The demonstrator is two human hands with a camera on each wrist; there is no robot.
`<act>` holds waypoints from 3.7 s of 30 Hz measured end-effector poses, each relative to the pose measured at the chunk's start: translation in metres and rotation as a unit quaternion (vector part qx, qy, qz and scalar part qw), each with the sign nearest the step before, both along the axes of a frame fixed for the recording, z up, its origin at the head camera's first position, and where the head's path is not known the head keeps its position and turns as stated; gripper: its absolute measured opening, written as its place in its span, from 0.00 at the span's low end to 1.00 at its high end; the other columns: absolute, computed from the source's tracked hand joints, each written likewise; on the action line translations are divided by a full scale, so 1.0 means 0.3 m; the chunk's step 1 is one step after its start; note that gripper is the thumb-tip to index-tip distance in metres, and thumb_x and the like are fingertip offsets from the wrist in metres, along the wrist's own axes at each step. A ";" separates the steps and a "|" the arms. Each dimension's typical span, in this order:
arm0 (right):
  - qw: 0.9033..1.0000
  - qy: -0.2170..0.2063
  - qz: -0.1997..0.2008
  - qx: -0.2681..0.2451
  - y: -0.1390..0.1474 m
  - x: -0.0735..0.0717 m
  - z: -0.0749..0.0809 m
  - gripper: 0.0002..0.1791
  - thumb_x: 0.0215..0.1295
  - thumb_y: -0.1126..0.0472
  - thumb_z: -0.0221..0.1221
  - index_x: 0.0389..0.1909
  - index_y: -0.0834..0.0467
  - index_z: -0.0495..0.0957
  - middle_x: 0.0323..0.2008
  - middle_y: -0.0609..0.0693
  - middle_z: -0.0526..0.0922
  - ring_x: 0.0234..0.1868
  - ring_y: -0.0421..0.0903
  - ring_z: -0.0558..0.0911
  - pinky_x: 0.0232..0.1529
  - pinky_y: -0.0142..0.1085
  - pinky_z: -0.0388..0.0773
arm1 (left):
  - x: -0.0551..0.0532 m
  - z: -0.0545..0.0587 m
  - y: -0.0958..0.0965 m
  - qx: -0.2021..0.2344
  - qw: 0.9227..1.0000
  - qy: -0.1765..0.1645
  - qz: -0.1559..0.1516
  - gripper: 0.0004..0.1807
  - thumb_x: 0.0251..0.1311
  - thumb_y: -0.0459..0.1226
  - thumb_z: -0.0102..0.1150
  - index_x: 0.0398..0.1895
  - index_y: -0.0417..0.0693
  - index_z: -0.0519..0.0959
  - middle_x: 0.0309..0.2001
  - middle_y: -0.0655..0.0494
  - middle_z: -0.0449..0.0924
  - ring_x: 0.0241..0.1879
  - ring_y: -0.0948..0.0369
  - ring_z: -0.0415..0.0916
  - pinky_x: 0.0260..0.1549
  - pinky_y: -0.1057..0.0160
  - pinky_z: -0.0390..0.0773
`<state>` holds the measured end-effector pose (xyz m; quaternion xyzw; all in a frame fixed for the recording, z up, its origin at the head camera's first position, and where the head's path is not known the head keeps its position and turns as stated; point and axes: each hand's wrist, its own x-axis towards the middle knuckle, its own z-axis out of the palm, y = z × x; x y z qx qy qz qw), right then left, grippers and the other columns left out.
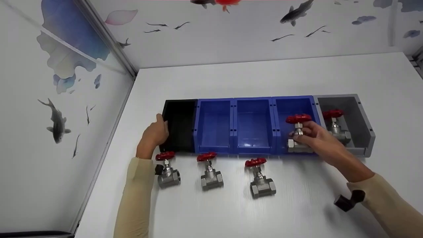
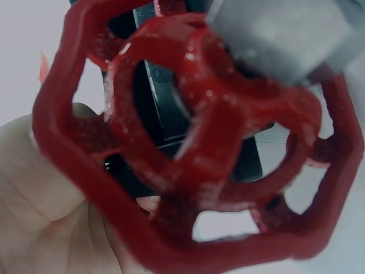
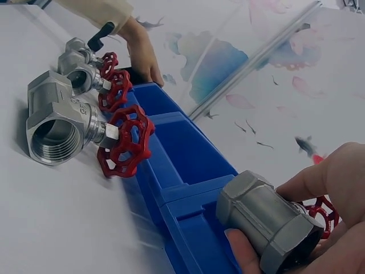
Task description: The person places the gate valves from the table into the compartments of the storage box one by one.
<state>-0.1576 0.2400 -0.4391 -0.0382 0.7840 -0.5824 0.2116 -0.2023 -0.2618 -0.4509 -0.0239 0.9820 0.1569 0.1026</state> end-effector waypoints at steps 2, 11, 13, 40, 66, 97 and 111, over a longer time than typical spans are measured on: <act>1.000 0.000 -0.004 0.005 -0.001 -0.003 0.001 0.28 0.74 0.56 0.56 0.64 0.66 0.57 0.50 0.48 0.76 0.47 0.39 0.76 0.46 0.31 0.73 | -0.001 -0.002 -0.001 -0.001 1.000 0.000 0.001 0.18 0.79 0.38 0.31 0.59 0.31 0.57 0.32 0.31 0.80 0.27 0.44 0.78 0.28 0.47 0.75; 1.000 -0.010 -0.014 -0.004 0.003 -0.015 -0.001 0.30 0.74 0.56 0.55 0.67 0.66 0.55 0.52 0.49 0.75 0.47 0.39 0.77 0.47 0.32 0.75 | -0.002 0.000 0.004 -0.002 1.000 -0.004 0.005 0.18 0.79 0.39 0.31 0.59 0.31 0.57 0.33 0.31 0.80 0.27 0.45 0.78 0.28 0.48 0.74; 1.000 -0.010 -0.014 -0.008 0.002 -0.017 -0.001 0.29 0.74 0.58 0.55 0.66 0.67 0.54 0.51 0.49 0.75 0.47 0.40 0.77 0.47 0.32 0.75 | -0.003 -0.001 0.003 -0.003 1.000 -0.005 0.004 0.18 0.79 0.39 0.31 0.59 0.31 0.56 0.33 0.31 0.80 0.27 0.45 0.78 0.28 0.48 0.74; 0.999 -0.031 -0.031 0.025 -0.046 -0.066 -0.035 0.30 0.73 0.56 0.53 0.69 0.64 0.56 0.55 0.55 0.73 0.49 0.44 0.75 0.49 0.38 0.72 | 0.000 0.003 0.005 -0.003 1.000 -0.012 0.014 0.22 0.79 0.39 0.30 0.64 0.29 0.54 0.35 0.30 0.81 0.29 0.44 0.80 0.29 0.48 0.76; 0.997 -0.047 -0.049 0.030 -0.067 -0.116 -0.084 0.30 0.74 0.58 0.50 0.70 0.67 0.53 0.56 0.57 0.73 0.48 0.43 0.75 0.48 0.37 0.70 | -0.001 -0.004 0.001 0.003 1.000 -0.008 0.009 0.18 0.79 0.40 0.31 0.59 0.33 0.58 0.31 0.34 0.80 0.23 0.50 0.74 0.24 0.53 0.72; 0.997 -0.025 -0.069 0.029 -0.085 -0.128 -0.102 0.29 0.74 0.60 0.50 0.68 0.71 0.55 0.57 0.61 0.72 0.44 0.36 0.77 0.48 0.28 0.74 | -0.003 0.001 0.001 0.006 1.000 -0.007 0.006 0.16 0.79 0.39 0.32 0.57 0.34 0.58 0.30 0.35 0.80 0.22 0.51 0.74 0.24 0.53 0.72; 0.996 -0.028 -0.065 0.052 -0.088 -0.126 -0.101 0.34 0.75 0.57 0.49 0.73 0.71 0.50 0.64 0.68 0.66 0.57 0.55 0.73 0.63 0.49 0.66 | -0.005 0.001 -0.001 0.007 1.000 -0.010 0.010 0.18 0.79 0.40 0.32 0.60 0.33 0.57 0.33 0.33 0.80 0.25 0.48 0.76 0.27 0.50 0.74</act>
